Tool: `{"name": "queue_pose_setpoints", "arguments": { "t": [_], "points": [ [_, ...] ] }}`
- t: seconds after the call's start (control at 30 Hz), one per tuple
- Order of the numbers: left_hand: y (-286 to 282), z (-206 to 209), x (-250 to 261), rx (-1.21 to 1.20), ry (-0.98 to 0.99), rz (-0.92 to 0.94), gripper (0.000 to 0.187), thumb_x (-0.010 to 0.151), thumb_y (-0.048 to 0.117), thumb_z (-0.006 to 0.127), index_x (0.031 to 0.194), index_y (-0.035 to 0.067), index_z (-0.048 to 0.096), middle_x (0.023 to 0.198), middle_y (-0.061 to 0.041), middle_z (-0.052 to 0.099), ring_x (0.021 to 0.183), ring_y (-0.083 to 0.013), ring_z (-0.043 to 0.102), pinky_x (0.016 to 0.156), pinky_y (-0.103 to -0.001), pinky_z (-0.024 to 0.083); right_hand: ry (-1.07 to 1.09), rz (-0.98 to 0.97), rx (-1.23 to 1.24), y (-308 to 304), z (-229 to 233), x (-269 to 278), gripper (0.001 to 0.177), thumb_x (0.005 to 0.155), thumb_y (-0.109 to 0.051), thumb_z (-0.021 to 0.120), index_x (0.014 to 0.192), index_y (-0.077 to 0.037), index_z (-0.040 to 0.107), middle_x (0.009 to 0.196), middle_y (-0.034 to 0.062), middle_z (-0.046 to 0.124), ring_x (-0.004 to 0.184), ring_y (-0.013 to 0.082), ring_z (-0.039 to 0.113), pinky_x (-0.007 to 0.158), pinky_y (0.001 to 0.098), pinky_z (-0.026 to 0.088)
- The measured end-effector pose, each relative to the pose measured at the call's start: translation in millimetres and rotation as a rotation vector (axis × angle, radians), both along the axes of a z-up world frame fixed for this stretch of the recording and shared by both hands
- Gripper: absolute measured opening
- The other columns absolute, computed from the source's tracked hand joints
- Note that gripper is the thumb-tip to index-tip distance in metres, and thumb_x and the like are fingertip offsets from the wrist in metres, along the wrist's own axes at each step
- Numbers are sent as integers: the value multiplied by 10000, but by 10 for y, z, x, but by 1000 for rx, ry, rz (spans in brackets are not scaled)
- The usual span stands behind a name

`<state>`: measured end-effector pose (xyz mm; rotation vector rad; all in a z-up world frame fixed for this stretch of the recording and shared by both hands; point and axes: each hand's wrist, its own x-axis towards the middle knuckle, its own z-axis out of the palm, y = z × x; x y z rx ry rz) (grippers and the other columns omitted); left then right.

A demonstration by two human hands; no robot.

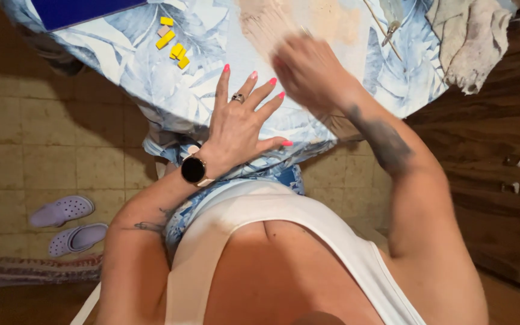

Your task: Decorating a white cylindrical container by gluing small colorful tiles onto its surface to create a mosaic pattern.

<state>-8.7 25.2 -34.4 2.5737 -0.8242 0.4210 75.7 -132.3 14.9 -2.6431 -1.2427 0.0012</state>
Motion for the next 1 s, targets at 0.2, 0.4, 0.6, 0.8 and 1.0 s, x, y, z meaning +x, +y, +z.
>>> {"name": "queue_pose_setpoints", "arguments": {
  "t": [0.2,0.4,0.6,0.8,1.0],
  "points": [
    [2,-40,3,-72,3,-25,742,695,728,448,1139,143,557,1197,-83,519,1152,-327,428,1022,-554,12,-234,-141,-45,-691,-508,-423,129,814,-214,494,723,-137,447,638,22,383,525,252,512,474,339,444],
    [3,-30,-8,-17,-21,-16,750,684,729,488,1142,138,557,1205,-91,507,1170,-339,407,1002,-562,68,-161,10,134,132,-469,414,185,896,-144,395,745,-39,374,686,134,420,530,321,381,420,425,273],
    [1,-22,-11,-34,-9,-16,732,679,707,527,1140,139,559,1198,-86,513,1158,-338,420,997,-567,84,-100,-5,73,75,-371,317,204,911,-136,401,742,-24,387,681,141,432,499,355,392,446,450,297],
    [4,2,-9,19,-36,-18,774,679,754,484,1140,136,553,1207,-78,503,1158,-348,421,1018,-543,68,-22,-67,39,-498,-213,-406,207,875,-91,454,694,-15,388,631,127,392,448,306,385,402,398,308],
    [-22,-19,-25,70,-17,3,790,695,770,431,1175,151,536,1226,-75,491,1180,-337,396,1018,-547,49,-79,-39,111,75,-256,133,174,900,-84,366,738,-32,404,655,106,409,498,248,331,458,388,277]
  ]
}}
